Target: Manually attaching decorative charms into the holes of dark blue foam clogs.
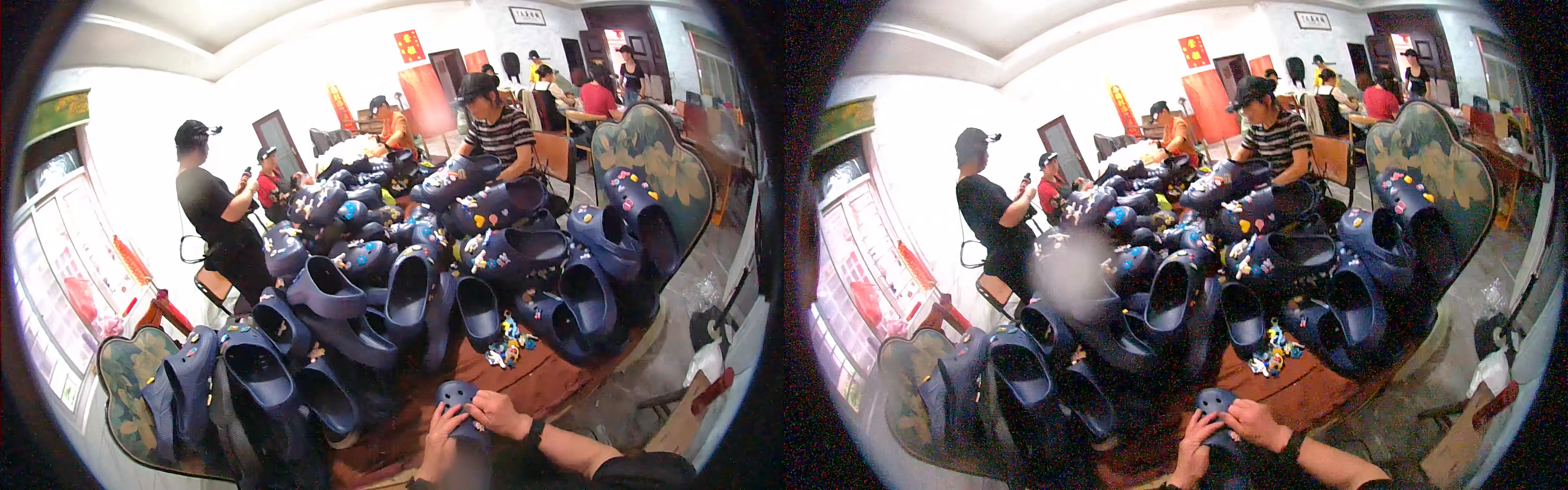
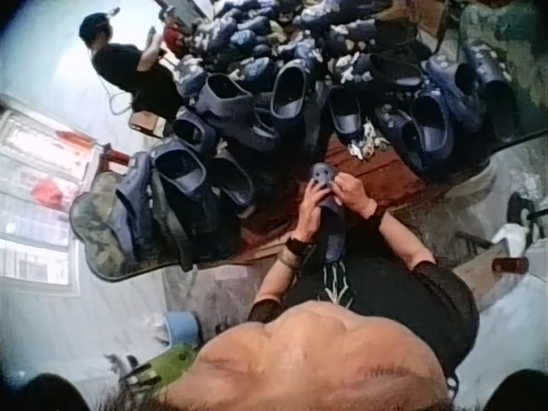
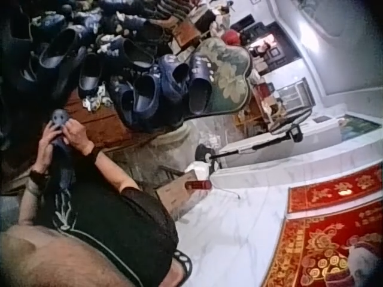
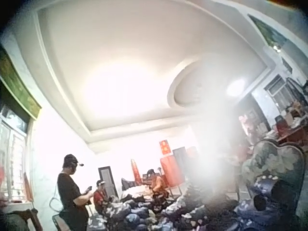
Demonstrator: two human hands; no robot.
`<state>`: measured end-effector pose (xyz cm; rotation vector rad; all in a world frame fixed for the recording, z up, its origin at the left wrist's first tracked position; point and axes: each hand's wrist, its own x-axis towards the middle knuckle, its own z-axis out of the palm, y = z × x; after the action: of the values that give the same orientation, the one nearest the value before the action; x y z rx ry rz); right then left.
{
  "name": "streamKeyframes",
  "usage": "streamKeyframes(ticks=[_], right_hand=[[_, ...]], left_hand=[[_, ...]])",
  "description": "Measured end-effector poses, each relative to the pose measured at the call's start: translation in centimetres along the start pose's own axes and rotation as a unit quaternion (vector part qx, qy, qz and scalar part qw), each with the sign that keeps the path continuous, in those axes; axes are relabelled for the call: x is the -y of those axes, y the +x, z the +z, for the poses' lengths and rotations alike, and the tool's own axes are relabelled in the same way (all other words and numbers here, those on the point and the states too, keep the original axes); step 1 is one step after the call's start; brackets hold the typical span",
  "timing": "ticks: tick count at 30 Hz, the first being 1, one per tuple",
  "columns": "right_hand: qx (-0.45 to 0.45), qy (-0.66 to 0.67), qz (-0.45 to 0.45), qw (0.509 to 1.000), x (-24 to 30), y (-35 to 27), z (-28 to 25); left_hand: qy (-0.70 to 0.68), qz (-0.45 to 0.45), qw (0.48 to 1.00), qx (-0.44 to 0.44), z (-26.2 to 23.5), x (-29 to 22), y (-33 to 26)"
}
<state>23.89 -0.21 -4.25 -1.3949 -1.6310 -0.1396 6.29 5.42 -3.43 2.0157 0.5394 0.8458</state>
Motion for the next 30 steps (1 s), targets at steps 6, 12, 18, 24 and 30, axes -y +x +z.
streamKeyframes(ticks=[6, 12, 18, 24, 30], right_hand=[[0.009, 0.073, 0.027, 0.997, -0.9, 0.3, -0.3], [0.020, 0.119, 0.067, 0.990, -0.9, -2.3, 0.0], [0.009, 0.149, 0.173, 0.973, -0.6, -2.9, -1.2], [-0.101, -0.167, 0.140, 0.971, -7.4, 1.1, -4.0], [0.057, -0.044, -0.006, 0.997, -4.8, 0.8, -4.2]], left_hand=[[-0.006, 0.025, 0.998, 0.052, -0.8, -0.7, 0.6], [-0.012, 0.055, 0.998, 0.041, -0.8, -2.8, -0.1], [-0.054, -0.021, 0.997, 0.043, -0.5, -0.3, 0.0], [0.011, 0.019, 0.994, 0.104, -1.6, 0.1, 0.8], [0.014, 0.005, 0.993, 0.114, -2.1, -1.5, 0.3]])
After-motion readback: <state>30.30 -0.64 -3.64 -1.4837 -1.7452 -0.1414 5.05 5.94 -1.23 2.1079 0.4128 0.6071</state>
